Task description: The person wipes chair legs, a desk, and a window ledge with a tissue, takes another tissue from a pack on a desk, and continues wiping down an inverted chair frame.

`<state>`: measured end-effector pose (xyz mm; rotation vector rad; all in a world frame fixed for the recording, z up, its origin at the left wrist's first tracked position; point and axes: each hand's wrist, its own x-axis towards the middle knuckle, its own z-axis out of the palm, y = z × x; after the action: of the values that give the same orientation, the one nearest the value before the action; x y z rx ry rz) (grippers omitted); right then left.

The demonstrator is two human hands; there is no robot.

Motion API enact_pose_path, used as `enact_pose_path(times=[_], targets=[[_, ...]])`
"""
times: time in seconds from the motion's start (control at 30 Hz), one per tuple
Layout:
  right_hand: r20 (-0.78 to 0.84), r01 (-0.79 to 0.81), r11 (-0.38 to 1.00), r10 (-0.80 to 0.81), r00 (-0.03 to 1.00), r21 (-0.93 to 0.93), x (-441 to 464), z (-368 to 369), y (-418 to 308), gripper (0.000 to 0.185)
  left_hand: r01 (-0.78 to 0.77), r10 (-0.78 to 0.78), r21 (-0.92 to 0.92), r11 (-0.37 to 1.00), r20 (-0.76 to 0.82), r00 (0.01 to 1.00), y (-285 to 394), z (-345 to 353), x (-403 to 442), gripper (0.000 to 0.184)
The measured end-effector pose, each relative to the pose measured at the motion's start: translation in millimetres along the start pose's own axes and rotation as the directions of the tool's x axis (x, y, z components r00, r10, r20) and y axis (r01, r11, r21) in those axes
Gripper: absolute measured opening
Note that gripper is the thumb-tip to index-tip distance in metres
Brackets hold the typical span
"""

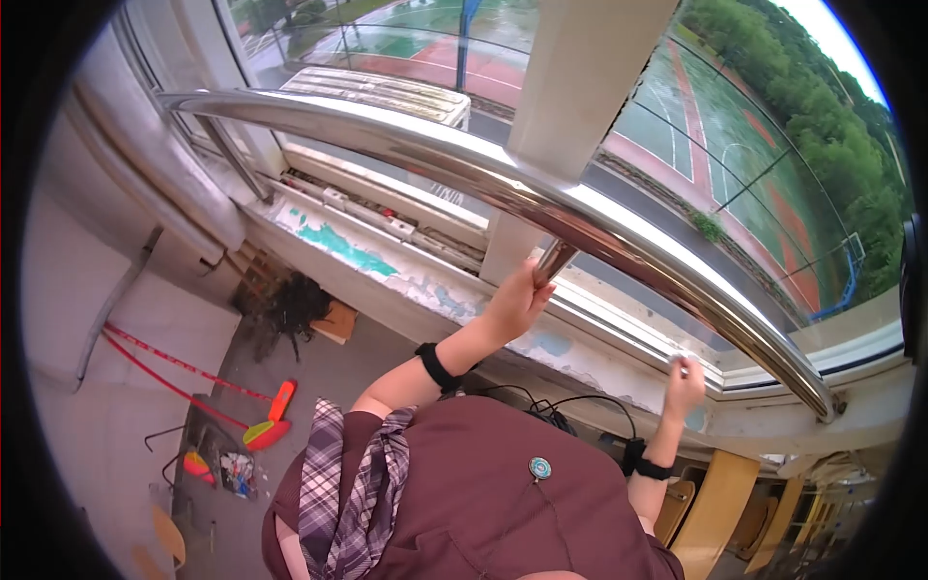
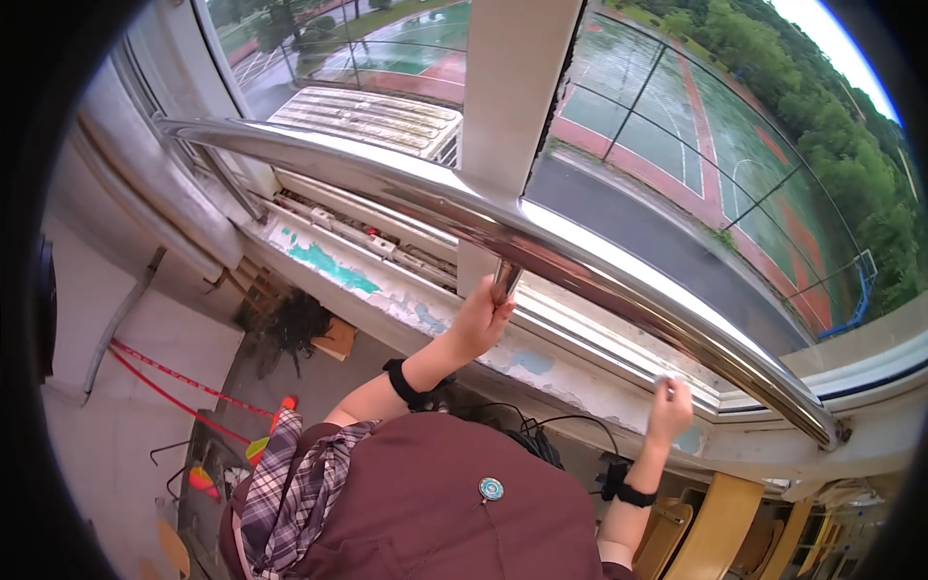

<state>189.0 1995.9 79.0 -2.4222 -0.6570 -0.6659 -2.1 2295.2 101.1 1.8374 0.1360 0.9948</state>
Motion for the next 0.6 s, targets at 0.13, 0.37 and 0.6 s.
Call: enact_pose_path(times=[0.13, 0.37, 0.6], targets=[[-0.03, -0.092, 0.995, 0.093, 0.995, 0.042, -9.8, -4.6, 13.9, 0.009, 0.003, -0.003, 0.012, 1.0, -0.028, 1.0, 0.8, 0.7, -0.7, 0.015], [0.199, 0.031, 0.944, -0.101, 0.975, 0.33, -30.2, 25.5, -12.5, 0.009, -0.01, 0.048, 0.256, 0.967, -0.143, 0.989, -5.7, 6.9, -5.0, 0.019], [0.129, 0.092, 0.86, -0.18, 0.975, 0.502, -3.3, 33.4, -38.3, 0.008, 0.073, -0.069, 0.028, 0.997, -0.114, 0.991, -18.5, 9.2, -9.1, 0.024]])
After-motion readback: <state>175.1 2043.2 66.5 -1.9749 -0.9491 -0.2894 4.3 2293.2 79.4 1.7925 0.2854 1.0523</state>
